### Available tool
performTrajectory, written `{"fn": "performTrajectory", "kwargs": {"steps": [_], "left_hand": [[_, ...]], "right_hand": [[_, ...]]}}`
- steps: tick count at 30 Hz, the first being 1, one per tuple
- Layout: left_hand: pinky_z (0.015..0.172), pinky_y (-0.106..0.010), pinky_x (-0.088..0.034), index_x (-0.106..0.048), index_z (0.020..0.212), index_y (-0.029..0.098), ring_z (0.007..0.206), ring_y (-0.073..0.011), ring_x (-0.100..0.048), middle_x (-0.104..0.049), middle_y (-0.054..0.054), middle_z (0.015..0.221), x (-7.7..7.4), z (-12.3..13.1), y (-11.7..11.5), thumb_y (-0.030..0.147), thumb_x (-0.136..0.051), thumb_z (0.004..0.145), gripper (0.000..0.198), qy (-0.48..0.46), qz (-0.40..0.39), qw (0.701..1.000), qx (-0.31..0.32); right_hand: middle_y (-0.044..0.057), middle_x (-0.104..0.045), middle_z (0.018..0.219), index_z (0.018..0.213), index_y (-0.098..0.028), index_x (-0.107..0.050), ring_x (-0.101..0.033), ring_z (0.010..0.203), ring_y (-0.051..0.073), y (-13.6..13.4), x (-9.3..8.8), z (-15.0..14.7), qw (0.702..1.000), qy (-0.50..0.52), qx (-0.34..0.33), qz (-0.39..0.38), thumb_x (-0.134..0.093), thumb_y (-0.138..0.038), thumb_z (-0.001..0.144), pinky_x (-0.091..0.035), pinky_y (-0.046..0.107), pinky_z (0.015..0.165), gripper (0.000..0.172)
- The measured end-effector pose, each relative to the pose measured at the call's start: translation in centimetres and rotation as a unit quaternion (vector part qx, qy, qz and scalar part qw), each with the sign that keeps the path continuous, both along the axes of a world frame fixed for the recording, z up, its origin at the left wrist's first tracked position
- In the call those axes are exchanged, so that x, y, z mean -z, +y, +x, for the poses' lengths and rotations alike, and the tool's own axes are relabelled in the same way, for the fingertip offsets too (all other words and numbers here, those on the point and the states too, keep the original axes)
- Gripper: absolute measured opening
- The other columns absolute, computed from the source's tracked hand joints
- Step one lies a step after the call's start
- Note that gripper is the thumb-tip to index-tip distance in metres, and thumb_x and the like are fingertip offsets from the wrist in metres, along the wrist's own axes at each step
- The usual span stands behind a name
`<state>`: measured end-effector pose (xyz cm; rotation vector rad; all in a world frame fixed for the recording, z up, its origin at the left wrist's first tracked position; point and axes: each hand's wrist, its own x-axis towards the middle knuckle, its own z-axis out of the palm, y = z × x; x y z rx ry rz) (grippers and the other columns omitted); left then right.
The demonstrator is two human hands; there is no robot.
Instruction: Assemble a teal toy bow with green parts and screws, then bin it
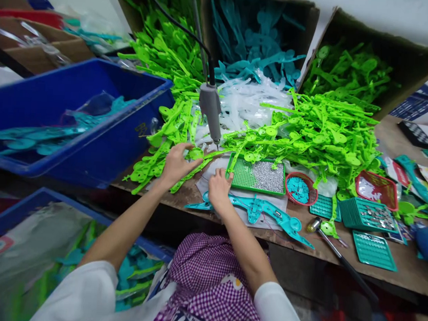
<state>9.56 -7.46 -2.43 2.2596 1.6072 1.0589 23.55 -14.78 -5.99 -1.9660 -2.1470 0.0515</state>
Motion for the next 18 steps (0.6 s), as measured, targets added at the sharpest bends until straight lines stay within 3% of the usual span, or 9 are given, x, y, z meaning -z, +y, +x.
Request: {"fn": "performTrajectory", "kwargs": {"steps": [5, 8, 10, 13, 16, 18], "left_hand": [[0.093, -0.037, -0.051, -0.057, 0.103, 0.019, 0.102, -0.0223, -0.065, -0.067, -0.007, 0.103, 2.8, -2.0, -10.8, 0.037, -0.072, 0.078, 0.034, -0.118, 0.079, 0.990, -0.018], [0.088, -0.036, -0.055, -0.056, 0.100, 0.020, 0.097, -0.0206, -0.068, -0.067, -0.005, 0.102, 4.6, -3.6, -17.2, 0.033, -0.074, 0.077, 0.032, -0.139, 0.047, 0.989, -0.005], [0.091, -0.039, -0.055, -0.055, 0.103, 0.020, 0.102, -0.0224, -0.067, -0.068, -0.006, 0.103, 5.0, -4.1, -19.7, 0.033, -0.075, 0.076, 0.035, -0.151, 0.028, 0.988, -0.024], [0.095, -0.041, -0.053, -0.055, 0.108, 0.020, 0.105, -0.0235, -0.066, -0.067, -0.006, 0.106, 4.3, -3.4, -19.7, 0.035, -0.076, 0.074, 0.043, -0.158, -0.003, 0.985, -0.072], [0.092, -0.039, -0.053, -0.055, 0.108, 0.021, 0.100, -0.0230, -0.066, -0.067, -0.005, 0.102, 3.5, -1.1, -16.5, 0.035, -0.079, 0.071, 0.047, -0.165, -0.042, 0.982, -0.086], [0.092, -0.039, -0.052, -0.055, 0.110, 0.021, 0.100, -0.0235, -0.066, -0.067, -0.005, 0.102, 3.5, 0.4, -14.2, 0.033, -0.081, 0.068, 0.051, -0.157, -0.078, 0.983, -0.060]], "right_hand": [[0.015, -0.062, 0.106, 0.086, -0.016, -0.069, -0.046, 0.108, 0.027, 0.4, 0.0, 0.3, 0.999, -0.023, -0.039, -0.011, -0.048, -0.004, 0.088, -0.031, 0.047, 0.094, 0.024], [0.014, -0.064, 0.105, 0.084, -0.016, -0.067, -0.050, 0.105, 0.027, -0.7, -1.3, 1.0, 0.999, 0.011, -0.039, -0.002, -0.054, -0.013, 0.088, -0.028, 0.046, 0.095, 0.014], [0.011, -0.065, 0.105, 0.084, -0.017, -0.065, -0.053, 0.103, 0.025, -2.3, -2.1, 2.1, 0.997, 0.062, -0.025, 0.044, -0.054, -0.018, 0.088, -0.026, 0.043, 0.095, 0.012], [0.006, -0.066, 0.103, 0.081, -0.020, -0.063, -0.057, 0.101, 0.021, -5.2, -2.7, 4.3, 0.981, 0.134, 0.012, 0.141, -0.054, -0.022, 0.089, -0.024, 0.039, 0.092, 0.012], [0.004, -0.068, 0.095, 0.080, -0.020, -0.060, -0.061, 0.095, 0.019, -7.0, -2.6, 6.0, 0.963, 0.173, 0.042, 0.200, -0.052, -0.024, 0.091, -0.025, 0.036, 0.088, 0.014], [0.003, -0.069, 0.091, 0.083, -0.020, -0.059, -0.063, 0.090, 0.018, -7.7, -2.6, 6.6, 0.957, 0.192, 0.039, 0.214, -0.051, -0.024, 0.093, -0.026, 0.034, 0.086, 0.014]]}}
